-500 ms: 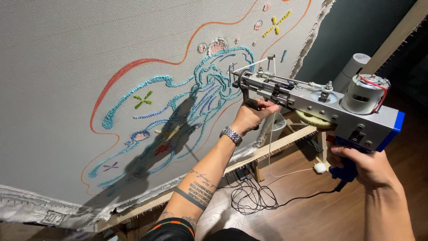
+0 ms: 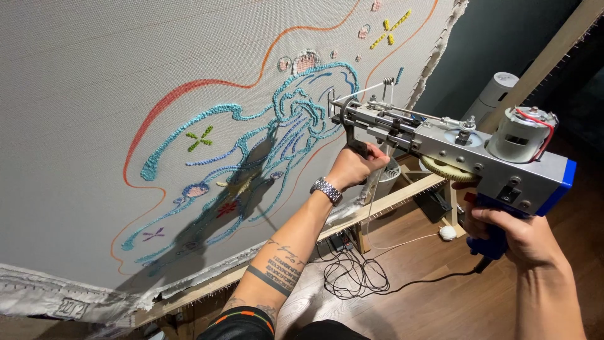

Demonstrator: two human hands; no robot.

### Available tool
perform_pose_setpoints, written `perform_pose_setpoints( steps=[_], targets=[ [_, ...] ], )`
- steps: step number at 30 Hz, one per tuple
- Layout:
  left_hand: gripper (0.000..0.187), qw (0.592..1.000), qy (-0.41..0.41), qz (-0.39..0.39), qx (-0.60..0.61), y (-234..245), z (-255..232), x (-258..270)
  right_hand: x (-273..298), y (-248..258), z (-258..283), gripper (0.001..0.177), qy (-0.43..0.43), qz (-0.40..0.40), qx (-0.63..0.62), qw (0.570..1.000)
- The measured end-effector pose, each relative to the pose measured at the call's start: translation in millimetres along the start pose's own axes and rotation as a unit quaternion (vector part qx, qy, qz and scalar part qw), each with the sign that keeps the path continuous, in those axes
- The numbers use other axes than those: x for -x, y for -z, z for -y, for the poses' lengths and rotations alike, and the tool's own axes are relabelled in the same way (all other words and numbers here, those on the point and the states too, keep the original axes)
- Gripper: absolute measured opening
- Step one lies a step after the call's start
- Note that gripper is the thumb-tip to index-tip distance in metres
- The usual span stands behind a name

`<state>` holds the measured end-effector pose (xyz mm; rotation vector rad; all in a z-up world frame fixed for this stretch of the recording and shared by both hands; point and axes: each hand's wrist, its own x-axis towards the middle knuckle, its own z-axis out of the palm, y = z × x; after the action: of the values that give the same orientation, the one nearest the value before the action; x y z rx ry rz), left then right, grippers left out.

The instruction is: Using a tufting gun to follow a pre-drawn pattern on a canvas to create a rug.

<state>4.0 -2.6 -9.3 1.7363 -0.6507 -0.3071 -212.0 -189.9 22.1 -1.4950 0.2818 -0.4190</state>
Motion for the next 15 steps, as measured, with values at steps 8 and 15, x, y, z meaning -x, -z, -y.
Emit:
perform_pose_setpoints(
  steps=[8,15],
  targets=[
    [0.017,0.991,-0.018,-0.007,0.130,-4.2,-22.8,14.8,0.7,-4.0,5.5,0.019,0.031,0.051,-0.036,0.998],
    [0.021,0.962,0.042,-0.047,0.264,-24.0,30.4,0.1,-5.1,-0.9,22.6,0.059,-0.020,0.336,-0.159,0.928]
  ],
)
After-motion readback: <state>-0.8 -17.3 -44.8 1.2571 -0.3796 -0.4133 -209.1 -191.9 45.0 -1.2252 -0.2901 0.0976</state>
